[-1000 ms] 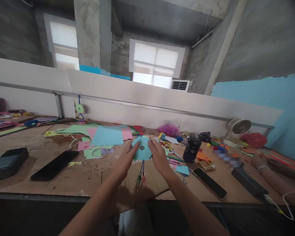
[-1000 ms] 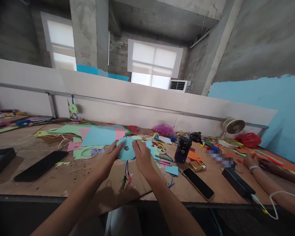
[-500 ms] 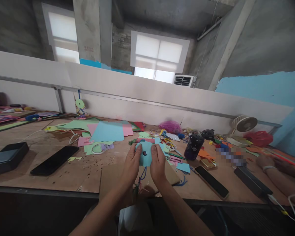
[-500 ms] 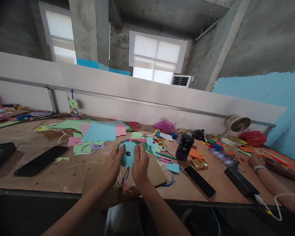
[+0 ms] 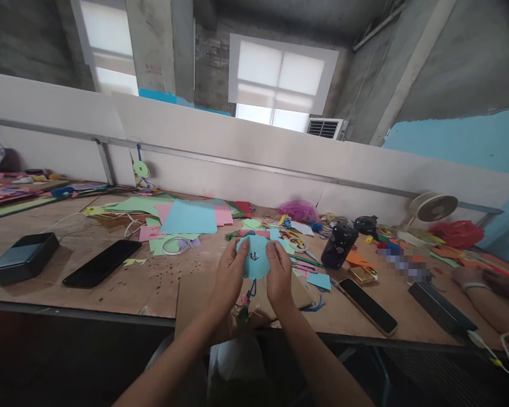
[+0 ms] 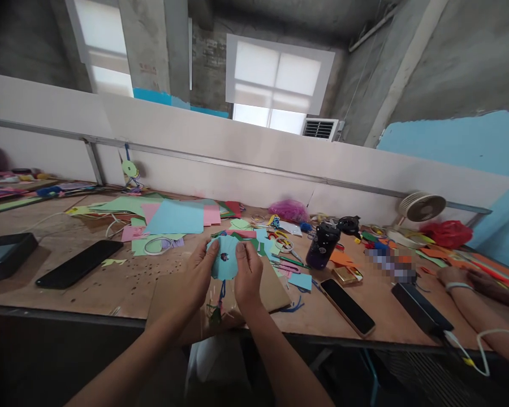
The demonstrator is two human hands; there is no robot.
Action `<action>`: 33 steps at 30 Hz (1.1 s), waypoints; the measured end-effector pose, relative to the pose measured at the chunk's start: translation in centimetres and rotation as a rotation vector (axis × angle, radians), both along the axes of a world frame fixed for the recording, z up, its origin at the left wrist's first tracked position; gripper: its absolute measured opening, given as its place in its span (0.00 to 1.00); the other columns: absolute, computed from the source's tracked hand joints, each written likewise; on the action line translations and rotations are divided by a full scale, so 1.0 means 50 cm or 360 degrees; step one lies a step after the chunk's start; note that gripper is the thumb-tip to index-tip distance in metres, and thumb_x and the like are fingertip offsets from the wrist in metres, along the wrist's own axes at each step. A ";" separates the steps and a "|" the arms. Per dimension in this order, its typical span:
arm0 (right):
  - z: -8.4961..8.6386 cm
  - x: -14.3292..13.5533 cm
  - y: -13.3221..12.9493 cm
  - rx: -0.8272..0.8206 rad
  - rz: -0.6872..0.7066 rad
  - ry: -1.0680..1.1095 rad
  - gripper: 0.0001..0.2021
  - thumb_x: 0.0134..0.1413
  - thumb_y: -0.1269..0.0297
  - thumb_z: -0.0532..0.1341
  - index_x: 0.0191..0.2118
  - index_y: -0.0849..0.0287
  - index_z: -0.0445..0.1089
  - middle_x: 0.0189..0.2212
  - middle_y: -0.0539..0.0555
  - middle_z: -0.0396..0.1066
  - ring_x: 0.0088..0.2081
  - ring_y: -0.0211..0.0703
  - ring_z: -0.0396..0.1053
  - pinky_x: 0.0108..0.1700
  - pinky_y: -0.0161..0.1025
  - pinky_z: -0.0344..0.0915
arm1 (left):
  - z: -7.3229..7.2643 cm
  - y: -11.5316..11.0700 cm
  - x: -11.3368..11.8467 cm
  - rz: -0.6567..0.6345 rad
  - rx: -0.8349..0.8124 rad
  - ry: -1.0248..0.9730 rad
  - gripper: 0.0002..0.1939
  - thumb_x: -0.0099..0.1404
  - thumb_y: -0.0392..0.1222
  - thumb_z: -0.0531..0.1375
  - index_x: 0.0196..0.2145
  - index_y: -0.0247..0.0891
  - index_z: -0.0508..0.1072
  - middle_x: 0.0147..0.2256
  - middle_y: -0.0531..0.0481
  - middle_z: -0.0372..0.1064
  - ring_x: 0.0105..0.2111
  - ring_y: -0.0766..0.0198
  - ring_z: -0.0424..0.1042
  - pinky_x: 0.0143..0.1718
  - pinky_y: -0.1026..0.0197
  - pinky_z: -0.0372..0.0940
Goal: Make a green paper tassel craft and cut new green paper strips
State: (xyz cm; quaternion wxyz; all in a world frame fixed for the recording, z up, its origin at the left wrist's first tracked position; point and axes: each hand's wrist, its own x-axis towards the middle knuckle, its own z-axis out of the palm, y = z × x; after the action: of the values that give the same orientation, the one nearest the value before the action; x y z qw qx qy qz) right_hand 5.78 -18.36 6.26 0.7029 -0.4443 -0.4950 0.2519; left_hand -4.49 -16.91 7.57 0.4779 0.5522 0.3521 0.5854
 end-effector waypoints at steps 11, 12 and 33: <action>-0.019 -0.037 -0.003 0.0054 -0.0155 0.0147 0.15 0.61 0.50 0.55 0.29 0.54 0.59 0.24 0.47 0.59 0.26 0.39 0.57 0.31 0.37 0.58 | -0.019 -0.022 0.021 0.0269 0.0090 0.0142 0.14 0.70 0.54 0.51 0.35 0.43 0.64 0.33 0.53 0.65 0.34 0.61 0.66 0.37 0.62 0.62; -0.020 -0.040 -0.003 0.0048 -0.0181 0.0149 0.15 0.61 0.50 0.55 0.30 0.54 0.60 0.24 0.47 0.59 0.26 0.39 0.57 0.31 0.37 0.58 | -0.020 -0.023 0.022 0.0282 0.0085 0.0147 0.14 0.70 0.54 0.51 0.34 0.43 0.64 0.32 0.53 0.65 0.34 0.61 0.66 0.36 0.62 0.62; -0.035 -0.008 0.003 0.0074 -0.0144 -0.0097 0.16 0.64 0.52 0.54 0.29 0.57 0.61 0.24 0.45 0.57 0.28 0.37 0.56 0.32 0.34 0.55 | -0.025 0.026 -0.008 0.0042 0.0212 0.0334 0.19 0.68 0.56 0.52 0.29 0.40 0.66 0.27 0.54 0.63 0.28 0.64 0.63 0.29 0.64 0.61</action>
State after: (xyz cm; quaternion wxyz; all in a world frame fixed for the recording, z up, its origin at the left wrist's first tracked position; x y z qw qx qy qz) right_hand 5.38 -18.23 4.52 0.7082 -0.4574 -0.5014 0.1947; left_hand -4.92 -15.60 6.30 0.3931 0.6363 0.3678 0.5526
